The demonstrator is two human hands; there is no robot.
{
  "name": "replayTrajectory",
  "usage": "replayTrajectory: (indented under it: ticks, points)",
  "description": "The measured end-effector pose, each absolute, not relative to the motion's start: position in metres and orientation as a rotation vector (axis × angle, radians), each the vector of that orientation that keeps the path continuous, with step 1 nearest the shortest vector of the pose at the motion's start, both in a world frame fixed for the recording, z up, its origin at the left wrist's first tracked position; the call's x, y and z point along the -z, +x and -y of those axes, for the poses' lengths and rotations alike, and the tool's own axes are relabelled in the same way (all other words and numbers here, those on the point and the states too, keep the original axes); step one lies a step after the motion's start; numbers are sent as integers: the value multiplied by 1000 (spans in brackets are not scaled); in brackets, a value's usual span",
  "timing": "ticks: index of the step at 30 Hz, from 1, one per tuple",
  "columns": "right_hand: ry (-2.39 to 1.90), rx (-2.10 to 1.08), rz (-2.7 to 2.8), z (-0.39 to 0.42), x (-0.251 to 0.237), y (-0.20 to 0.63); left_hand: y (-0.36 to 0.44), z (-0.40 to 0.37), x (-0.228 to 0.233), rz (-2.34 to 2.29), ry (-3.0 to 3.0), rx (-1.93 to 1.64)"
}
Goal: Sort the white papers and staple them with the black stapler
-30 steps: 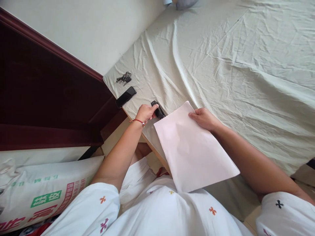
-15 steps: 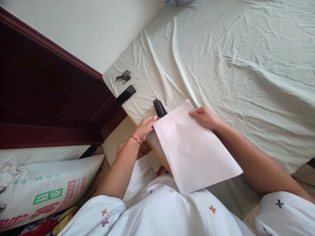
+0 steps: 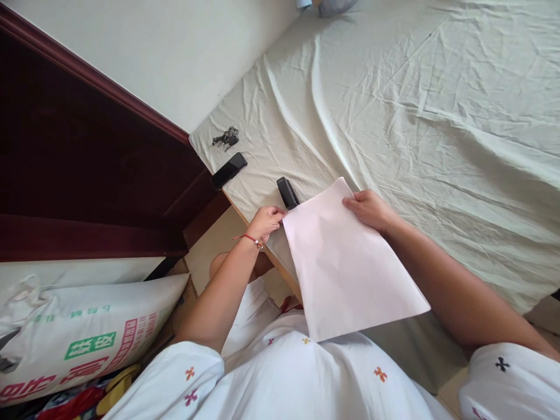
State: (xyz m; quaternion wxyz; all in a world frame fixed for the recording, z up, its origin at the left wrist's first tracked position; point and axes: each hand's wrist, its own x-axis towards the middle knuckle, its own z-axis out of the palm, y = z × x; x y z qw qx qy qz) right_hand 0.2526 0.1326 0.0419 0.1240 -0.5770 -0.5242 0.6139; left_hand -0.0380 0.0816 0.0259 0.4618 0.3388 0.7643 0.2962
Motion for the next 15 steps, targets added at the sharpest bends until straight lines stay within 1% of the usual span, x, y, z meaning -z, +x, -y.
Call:
replayTrajectory:
  ticks: [3, 9, 15]
  points:
    - [-1689, -1783, 1503, -132, -44, 253, -35, -84, -28, -1883, 808, -747]
    - [-1729, -1592, 1689, -132, -48, 260, -30, -86, -34, -1892, 834, -778]
    - [-1685, -1610, 1642, -141, -40, 272, -32, -86, -28, -1877, 903, -765]
